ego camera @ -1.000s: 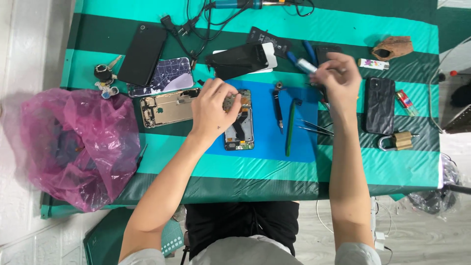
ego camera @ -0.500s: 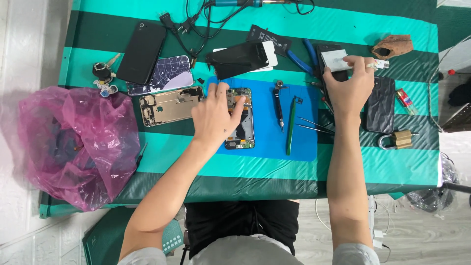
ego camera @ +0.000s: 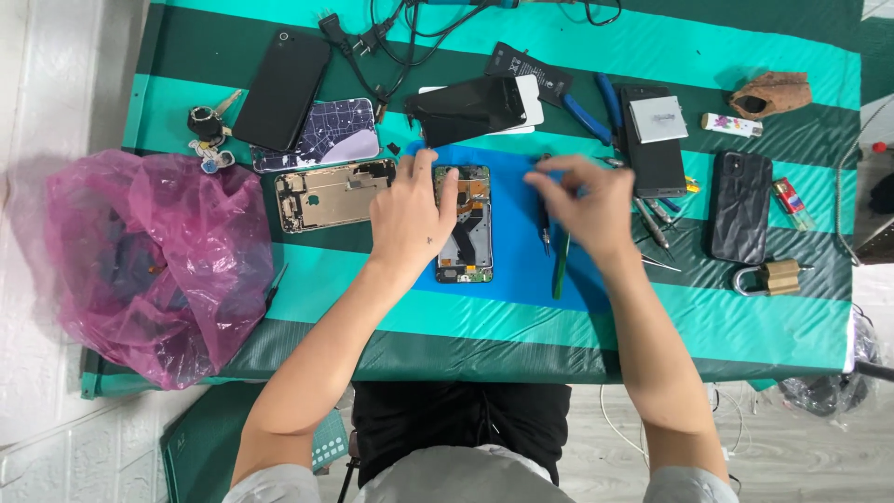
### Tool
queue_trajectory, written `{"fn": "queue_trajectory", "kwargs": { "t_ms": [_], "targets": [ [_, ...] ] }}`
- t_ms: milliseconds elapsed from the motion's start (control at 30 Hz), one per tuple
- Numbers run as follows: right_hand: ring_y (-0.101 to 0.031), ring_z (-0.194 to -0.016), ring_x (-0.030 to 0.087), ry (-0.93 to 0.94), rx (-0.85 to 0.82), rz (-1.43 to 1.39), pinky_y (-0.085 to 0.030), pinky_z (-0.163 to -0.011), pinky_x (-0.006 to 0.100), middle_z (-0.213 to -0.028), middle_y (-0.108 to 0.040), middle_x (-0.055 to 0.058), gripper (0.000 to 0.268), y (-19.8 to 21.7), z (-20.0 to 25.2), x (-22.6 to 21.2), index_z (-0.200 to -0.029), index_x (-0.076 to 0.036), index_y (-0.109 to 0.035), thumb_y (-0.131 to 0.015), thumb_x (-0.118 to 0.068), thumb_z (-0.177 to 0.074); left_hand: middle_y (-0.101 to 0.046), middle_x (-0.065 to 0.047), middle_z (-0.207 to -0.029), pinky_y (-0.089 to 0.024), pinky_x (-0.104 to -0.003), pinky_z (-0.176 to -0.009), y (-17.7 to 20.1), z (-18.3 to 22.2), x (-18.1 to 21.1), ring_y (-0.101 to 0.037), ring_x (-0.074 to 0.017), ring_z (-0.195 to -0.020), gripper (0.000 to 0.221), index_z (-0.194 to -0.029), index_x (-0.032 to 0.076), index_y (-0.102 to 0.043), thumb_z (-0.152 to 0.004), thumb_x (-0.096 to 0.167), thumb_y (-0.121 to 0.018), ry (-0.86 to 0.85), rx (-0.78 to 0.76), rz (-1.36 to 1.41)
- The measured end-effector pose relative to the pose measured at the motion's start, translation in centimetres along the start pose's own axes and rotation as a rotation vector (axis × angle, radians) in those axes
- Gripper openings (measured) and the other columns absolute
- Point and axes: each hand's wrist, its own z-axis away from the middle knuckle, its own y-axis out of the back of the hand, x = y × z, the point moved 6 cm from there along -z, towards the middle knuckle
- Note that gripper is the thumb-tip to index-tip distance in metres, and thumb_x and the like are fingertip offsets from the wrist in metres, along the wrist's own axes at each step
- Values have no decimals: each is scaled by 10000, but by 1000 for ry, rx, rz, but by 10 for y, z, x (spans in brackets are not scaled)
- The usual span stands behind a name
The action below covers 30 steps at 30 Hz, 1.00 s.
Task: Disassembling and inspecting a mobile phone's internal components on a repair bench
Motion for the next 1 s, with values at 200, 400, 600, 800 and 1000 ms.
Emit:
{"fn": "queue_trajectory", "kwargs": {
  "t_ms": [200, 400, 600, 800, 1000],
  "targets": [
    [-680, -581, 256, 156, -413, 107, -552, -611, 377, -654, -701, 36, 136, -17, -1, -69, -831, -134, -802, -814, -249, -902, -644, -101, -900, -526, -370, -419, -13, 2, -11, -692, -317, -526, 303, -1077, 67, -674, -1063, 318, -505, 1, 5, -39],
    [-645, -562, 198, 6, -471, 69, -545, -567, 342, -678, -725, -9, 75, -31, 9, -58, -870, -171, -830, -776, -197, -914, -638, -28, -813, -531, -348, -437, -15, 0, -16, -699, -278, -562, 342, -993, 79, -746, -1067, 320, -516, -5, 24, 29],
    [-560, -484, 121, -275, -486, -205, -465, -450, 256, -736, -750, 87, 119, -33, 15, -50, -989, -60, -830, -752, -151, -982, -674, -85, -782, -570, -370, -505, -3, -5, -15, -730, -314, -652, 339, -979, 33, -762, -1055, 288, -551, 64, 1, 181],
    [-602, -452, 171, -452, -473, -323, -481, -422, 298, -826, -774, 185, 170, -41, 24, -32, -1053, -10, -807, -826, -140, -945, -678, -80, -765, -573, -352, -520, -5, -6, -18, -730, -291, -656, 317, -978, 40, -771, -1032, 300, -598, 101, 2, 216],
    [-685, -485, 191, -630, -479, -498, -543, -401, 288, -919, -747, 297, 372, -33, 21, -52, -1203, 110, -682, -829, -63, -908, -688, -116, -769, -583, -439, -538, 4, -6, -11, -734, -333, -678, 341, -998, 18, -762, -1030, 301, -574, 96, -11, 213]
  ]
}}
